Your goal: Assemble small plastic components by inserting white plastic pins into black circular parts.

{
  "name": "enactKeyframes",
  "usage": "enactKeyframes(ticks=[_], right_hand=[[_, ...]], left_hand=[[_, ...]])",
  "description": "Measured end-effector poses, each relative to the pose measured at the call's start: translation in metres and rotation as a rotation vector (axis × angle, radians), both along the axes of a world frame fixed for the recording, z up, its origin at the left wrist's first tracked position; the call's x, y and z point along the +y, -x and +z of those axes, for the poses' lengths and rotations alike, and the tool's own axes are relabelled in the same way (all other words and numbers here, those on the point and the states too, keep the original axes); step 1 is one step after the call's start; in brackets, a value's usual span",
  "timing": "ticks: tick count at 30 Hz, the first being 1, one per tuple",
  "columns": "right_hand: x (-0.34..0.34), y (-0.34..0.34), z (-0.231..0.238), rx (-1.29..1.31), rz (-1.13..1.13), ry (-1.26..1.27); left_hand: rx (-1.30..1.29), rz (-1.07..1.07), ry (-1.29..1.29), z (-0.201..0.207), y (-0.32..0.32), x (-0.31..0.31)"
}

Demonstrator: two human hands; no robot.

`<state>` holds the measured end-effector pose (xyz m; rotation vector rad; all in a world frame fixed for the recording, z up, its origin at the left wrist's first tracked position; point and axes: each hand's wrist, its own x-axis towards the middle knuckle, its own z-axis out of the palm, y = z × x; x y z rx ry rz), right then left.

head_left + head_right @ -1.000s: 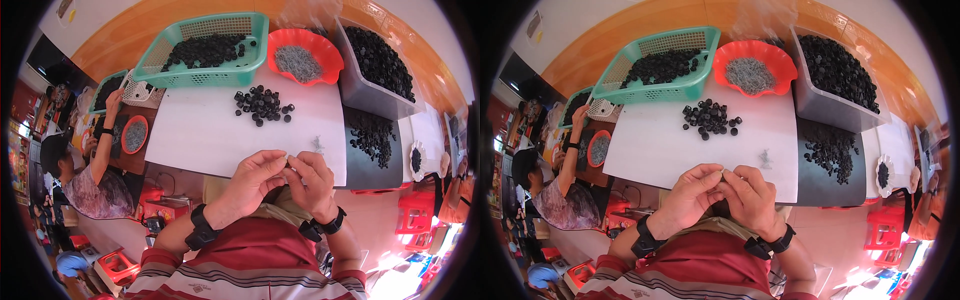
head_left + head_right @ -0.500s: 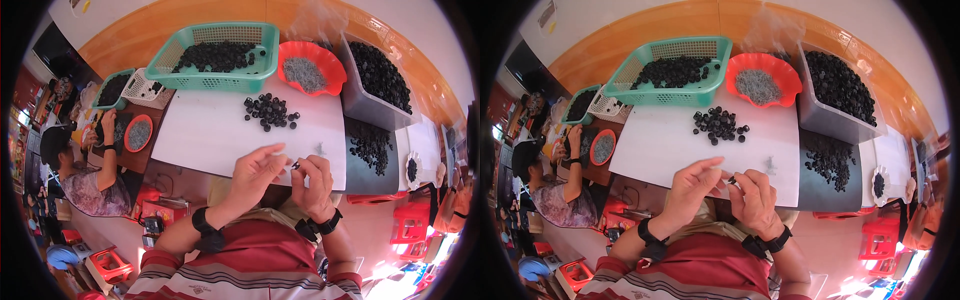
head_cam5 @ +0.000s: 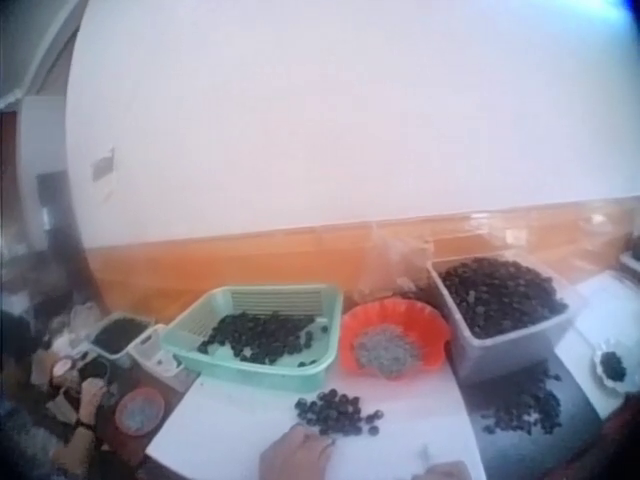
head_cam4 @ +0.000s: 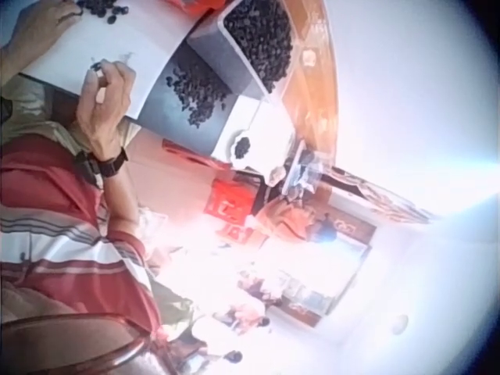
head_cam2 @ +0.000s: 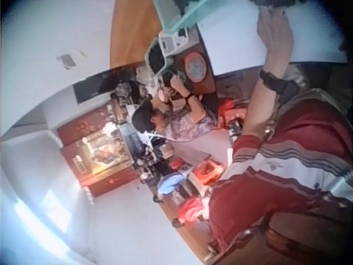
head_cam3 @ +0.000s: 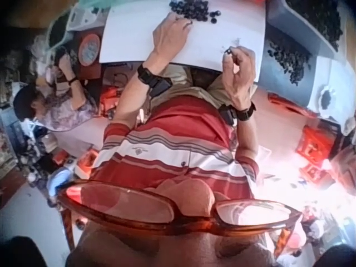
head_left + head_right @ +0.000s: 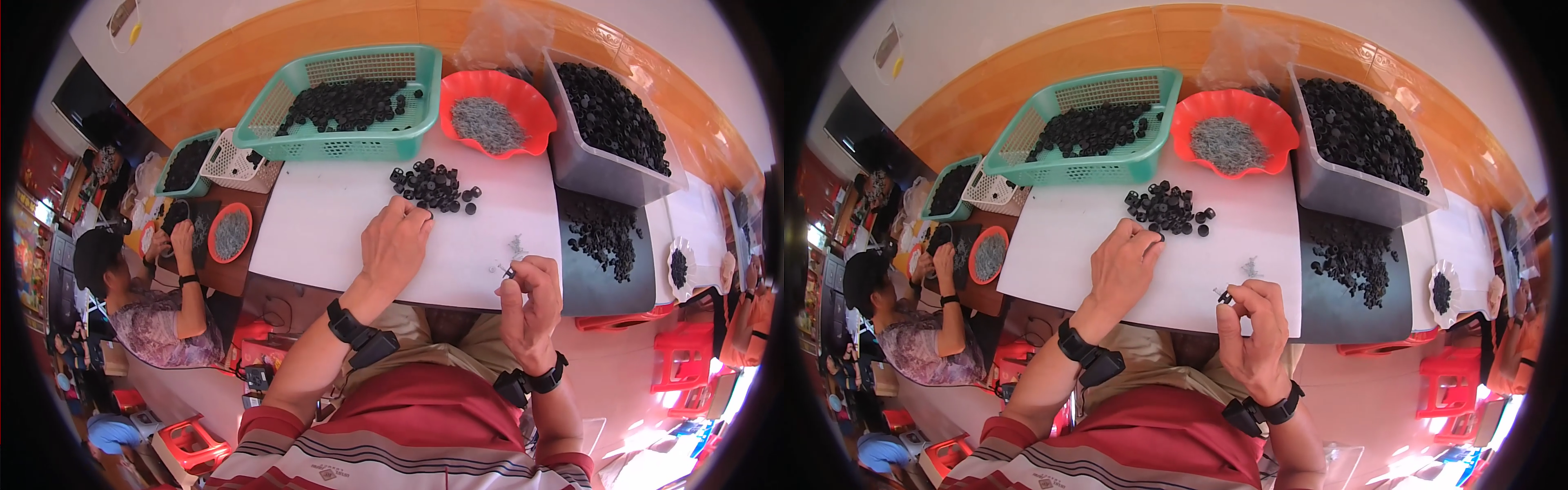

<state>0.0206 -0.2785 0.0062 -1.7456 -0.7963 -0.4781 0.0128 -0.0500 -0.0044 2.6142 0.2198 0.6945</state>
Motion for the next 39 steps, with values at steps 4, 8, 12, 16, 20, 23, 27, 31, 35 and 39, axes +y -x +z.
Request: enactKeyframes(ticks=[4,8,12,16,20,23,27,31,35,39], right_hand=[[-0.003,-0.001,-0.001,0.025,0.004,-0.01],[-0.003,-0.003,-0.001,0.098,0.009,-0.032],[0.003,-0.005,-0.002,0.163,0.032,-0.058],[0.003,-0.01,-0.006,0.153,0.118,0.017],[0.012,-0.01,-0.006,0.194,0.088,-0.073],[0.013,-0.012,-0.01,0.199,0.1,-0.102],[0.014,-0.013,-0.011,0.21,0.109,-0.099],[0.014,-0.015,-0.012,0.192,0.106,-0.096],[0.015,-0.017,-0.014,0.195,0.099,-0.098],[0.016,-0.019,-0.012,0.192,0.098,-0.095]], left_hand=[[-0.083,-0.105,0.092,-0.001,0.002,0.001],[-0.16,-0.22,0.206,0.0,0.012,-0.001],[-0.028,-0.245,0.644,0.012,0.02,-0.008],[0.108,-0.222,0.999,0.015,0.021,-0.007],[0.039,-0.302,1.045,0.006,0.021,-0.002],[0.084,-0.296,1.187,0.007,0.022,-0.002],[0.095,-0.318,1.33,0.008,0.023,-0.004],[0.115,-0.336,1.442,0.005,0.023,-0.005],[0.11,-0.363,1.497,0.007,0.022,-0.006],[0.191,-0.316,1.743,0.014,0.023,-0.005]])
